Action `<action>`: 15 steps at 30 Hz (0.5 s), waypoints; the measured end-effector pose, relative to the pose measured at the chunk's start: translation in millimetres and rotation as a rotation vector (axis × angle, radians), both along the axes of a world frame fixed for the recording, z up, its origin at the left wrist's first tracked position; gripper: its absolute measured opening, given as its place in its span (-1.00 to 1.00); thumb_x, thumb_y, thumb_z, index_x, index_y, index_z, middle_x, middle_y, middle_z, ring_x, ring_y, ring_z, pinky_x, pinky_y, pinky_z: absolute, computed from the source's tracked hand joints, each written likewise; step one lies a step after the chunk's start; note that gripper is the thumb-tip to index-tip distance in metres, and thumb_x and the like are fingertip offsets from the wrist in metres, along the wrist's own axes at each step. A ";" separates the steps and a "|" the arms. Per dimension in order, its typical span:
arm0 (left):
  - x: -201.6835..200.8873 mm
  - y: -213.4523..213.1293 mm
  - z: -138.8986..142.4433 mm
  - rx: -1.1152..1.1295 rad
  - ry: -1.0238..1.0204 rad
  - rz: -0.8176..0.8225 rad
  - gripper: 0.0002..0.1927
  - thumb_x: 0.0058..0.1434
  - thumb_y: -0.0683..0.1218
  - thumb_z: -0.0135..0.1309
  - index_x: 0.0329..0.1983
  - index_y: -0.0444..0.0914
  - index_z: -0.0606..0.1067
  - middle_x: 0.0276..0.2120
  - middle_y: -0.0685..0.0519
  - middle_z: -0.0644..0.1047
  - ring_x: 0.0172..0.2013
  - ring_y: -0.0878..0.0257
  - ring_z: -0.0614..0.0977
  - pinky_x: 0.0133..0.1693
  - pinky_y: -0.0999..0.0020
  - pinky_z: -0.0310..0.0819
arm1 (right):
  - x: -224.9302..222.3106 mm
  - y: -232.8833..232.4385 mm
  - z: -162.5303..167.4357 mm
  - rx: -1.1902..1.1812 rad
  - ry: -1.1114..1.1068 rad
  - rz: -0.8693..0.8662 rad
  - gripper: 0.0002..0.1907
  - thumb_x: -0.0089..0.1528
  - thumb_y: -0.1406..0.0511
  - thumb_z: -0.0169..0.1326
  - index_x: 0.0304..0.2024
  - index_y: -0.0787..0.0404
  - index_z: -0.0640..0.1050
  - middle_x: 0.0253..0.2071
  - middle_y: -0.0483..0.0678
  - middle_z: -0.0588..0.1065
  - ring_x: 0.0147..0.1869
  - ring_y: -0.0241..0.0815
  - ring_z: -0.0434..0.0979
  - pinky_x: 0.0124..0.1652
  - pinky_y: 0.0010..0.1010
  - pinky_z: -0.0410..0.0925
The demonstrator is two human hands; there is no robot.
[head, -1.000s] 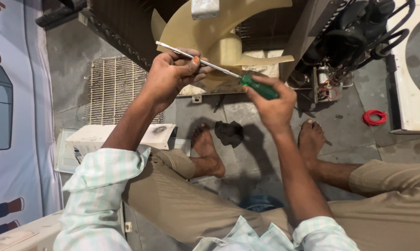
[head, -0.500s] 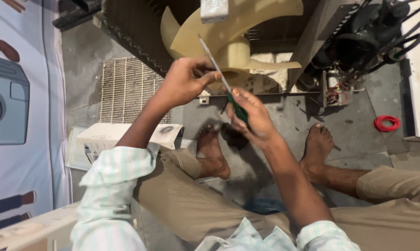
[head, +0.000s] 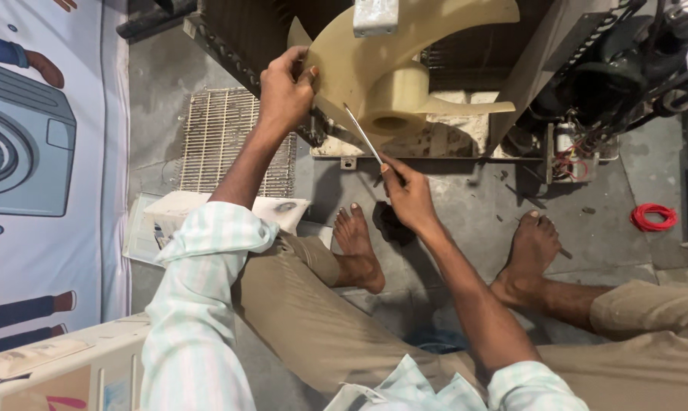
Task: The person sits on the floor repairing a Voltas air conditioner outdoor unit. They handle the electrical wiring and capacitor panel, wipe components with a cloth, then use a screwdriver to work on the fan blade and motor mounting area of the unit.
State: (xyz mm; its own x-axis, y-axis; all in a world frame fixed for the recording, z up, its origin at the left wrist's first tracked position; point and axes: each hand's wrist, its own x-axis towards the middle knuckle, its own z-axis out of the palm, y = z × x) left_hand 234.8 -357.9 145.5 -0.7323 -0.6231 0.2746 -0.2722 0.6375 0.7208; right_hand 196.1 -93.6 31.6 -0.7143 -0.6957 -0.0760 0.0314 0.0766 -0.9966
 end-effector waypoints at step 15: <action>2.2 -32.5 -26.5 -0.106 -0.014 0.064 -0.71 0.12 -0.19 0.25 -0.06 -0.32 0.59 -0.20 -0.19 0.67 -0.12 -0.03 0.72 -0.08 0.19 0.58 | 11.2 -45.2 -61.0 -0.187 0.468 -0.168 -0.65 0.50 0.31 0.01 0.32 0.25 0.48 0.22 0.27 0.53 0.32 -0.01 0.54 0.19 -0.25 0.38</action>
State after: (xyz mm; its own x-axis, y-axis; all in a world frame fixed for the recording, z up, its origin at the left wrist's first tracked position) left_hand 237.0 -390.4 119.1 -0.6959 -0.6369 0.3318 -0.3243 0.6910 0.6461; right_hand 207.2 -138.8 -29.4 -0.7447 -0.5400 0.3922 -0.4237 -0.0714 -0.9030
